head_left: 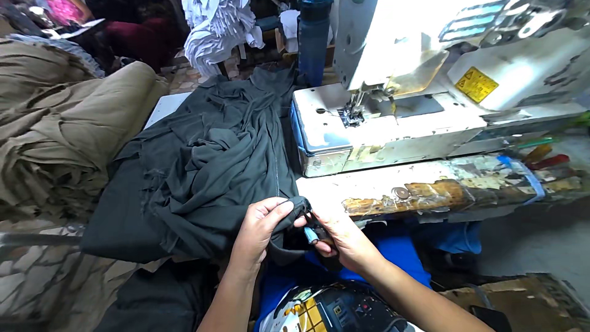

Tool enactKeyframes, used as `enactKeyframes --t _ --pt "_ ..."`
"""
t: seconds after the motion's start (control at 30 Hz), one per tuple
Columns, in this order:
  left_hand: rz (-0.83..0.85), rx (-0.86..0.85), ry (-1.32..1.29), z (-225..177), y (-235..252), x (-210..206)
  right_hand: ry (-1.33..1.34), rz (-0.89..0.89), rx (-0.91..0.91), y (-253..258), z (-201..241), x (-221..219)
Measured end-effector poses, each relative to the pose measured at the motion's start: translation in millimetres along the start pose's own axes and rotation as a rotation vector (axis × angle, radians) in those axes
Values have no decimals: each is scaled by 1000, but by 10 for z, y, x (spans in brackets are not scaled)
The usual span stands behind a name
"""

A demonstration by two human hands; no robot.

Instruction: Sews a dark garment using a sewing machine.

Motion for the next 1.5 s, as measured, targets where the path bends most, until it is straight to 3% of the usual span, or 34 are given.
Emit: enactKeyframes --t 1.17,1.5 --pt "30 -2 13 13 2 -15 -44 4 -43 31 -15 -52" --pt "46 9 30 27 -5 -38 -67 58 30 43 37 -82"
Point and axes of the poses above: each hand's wrist, its own y-axis towards the middle knuckle, its own x-axis out of the back of the hand, z = x × y, the point moved 10 cm from there along y, towards the middle knuckle, and after that the axes turned 10 degrees about z, right-handed, at the moved point
